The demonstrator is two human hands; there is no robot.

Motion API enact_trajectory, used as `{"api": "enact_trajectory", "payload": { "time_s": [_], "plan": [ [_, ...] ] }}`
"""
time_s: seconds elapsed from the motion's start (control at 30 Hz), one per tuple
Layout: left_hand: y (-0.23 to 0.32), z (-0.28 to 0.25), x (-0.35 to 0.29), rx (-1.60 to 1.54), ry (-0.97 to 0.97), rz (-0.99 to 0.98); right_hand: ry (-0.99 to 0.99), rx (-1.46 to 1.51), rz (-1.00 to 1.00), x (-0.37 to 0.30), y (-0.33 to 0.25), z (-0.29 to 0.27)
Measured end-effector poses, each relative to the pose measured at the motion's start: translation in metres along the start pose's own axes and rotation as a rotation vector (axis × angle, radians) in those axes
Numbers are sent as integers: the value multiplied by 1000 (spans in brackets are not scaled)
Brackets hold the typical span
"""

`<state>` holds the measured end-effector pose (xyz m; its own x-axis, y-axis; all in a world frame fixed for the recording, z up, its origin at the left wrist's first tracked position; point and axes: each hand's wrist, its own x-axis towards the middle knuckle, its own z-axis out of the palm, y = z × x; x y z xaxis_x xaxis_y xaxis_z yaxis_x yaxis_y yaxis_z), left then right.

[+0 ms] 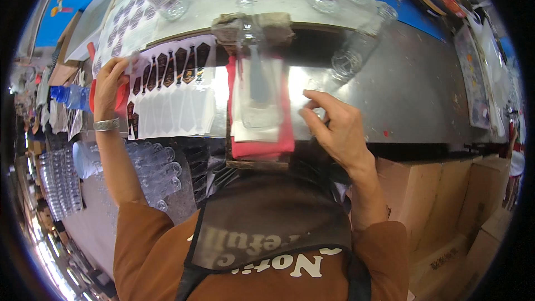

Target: The person repeatedly picks up clear glass bottles, applies a dark rectangular label to the side, and wipes the surface with a black cloth. They then place the labeled bottles on a nearby table. The process is repeated for multiple bottles in a consistent sequence.

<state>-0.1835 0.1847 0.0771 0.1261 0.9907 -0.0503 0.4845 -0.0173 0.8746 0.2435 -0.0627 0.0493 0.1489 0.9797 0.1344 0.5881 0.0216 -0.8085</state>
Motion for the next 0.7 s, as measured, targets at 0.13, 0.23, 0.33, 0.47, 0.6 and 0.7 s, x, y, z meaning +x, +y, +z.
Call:
{"api": "enact_trajectory", "payload": {
  "time_s": [0.13, 0.23, 0.33, 0.47, 0.6, 0.7],
  "plan": [
    [98, 107, -24, 38, -120, 349, 16, 1, -70, -5, 1, -3],
    [135, 162, -65, 183, -121, 533, 23, -1, -65, -11, 6, -6],
    [129, 194, -102, 482, -22, 830, 20, -2, -49, -14, 8, -7],
    [123, 212, -137, 552, -44, 782, -12, 4, -74, -10, 13, -6],
    [118, 201, -143, 396, -54, 849, -50, 65, -49, 7, 7, -4],
    [105, 197, -129, 329, 11, 747, -86, 228, 74, 31, -5, 2]
  ]
}}
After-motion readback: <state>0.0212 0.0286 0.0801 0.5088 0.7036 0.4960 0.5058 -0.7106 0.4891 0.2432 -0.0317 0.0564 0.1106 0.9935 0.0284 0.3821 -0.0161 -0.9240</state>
